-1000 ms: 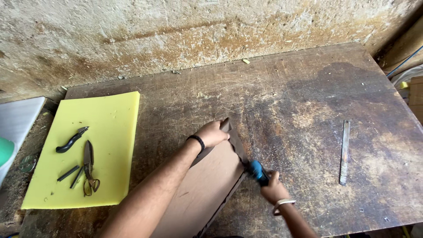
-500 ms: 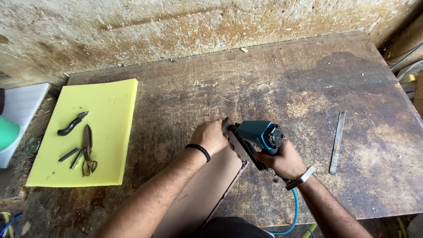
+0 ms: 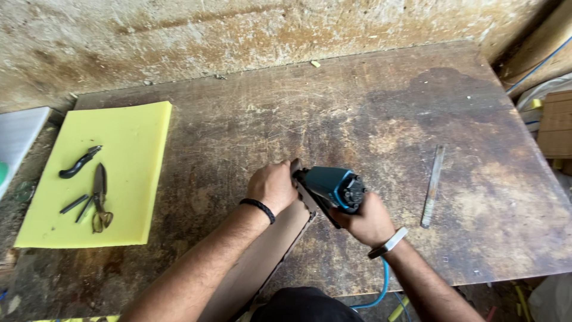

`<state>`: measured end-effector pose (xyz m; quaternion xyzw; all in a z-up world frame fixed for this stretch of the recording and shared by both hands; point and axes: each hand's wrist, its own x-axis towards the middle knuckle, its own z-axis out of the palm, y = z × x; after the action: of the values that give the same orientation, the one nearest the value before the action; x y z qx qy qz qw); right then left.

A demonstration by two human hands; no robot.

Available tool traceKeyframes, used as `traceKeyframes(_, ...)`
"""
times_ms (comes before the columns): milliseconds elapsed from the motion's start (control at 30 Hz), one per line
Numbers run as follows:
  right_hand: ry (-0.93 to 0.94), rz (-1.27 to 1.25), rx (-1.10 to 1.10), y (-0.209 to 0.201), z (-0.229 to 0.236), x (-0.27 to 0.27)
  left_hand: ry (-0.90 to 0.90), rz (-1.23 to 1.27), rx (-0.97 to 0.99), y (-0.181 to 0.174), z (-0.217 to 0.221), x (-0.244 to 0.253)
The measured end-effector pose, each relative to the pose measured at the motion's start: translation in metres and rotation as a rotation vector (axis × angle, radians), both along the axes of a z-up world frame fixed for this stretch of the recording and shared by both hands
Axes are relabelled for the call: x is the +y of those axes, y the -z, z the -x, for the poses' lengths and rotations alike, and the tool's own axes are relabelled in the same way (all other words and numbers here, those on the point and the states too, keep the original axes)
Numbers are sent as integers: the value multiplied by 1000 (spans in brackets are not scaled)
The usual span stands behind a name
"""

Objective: The person staples brown fabric onto a yellow foam cushion using a pneumatic staple gun. They repeatedly pull the fabric taut, fold the edges, and drive staples along the perimeter to secure the covering.

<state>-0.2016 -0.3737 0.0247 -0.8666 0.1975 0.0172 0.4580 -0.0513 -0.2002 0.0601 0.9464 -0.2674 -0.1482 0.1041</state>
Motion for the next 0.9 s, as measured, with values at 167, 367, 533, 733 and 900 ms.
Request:
traceKeyframes(167,10,-154,31,1,-1,-2,-29,-31,63,4,-6,0)
traceKeyframes(367,-2,-13,311,53,5,-4,-32,-98,21,6,-35,10)
traceKeyframes(533,-6,227,291,141,13,19,-58,-38,-36,-13,-74,-9)
traceKeyframes(733,-41,287,215,218,34,35,-14,-191,349,-27,-62,34)
traceKeyframes(900,-78,364,129,224,40,40,10,8,433,-19,20,165)
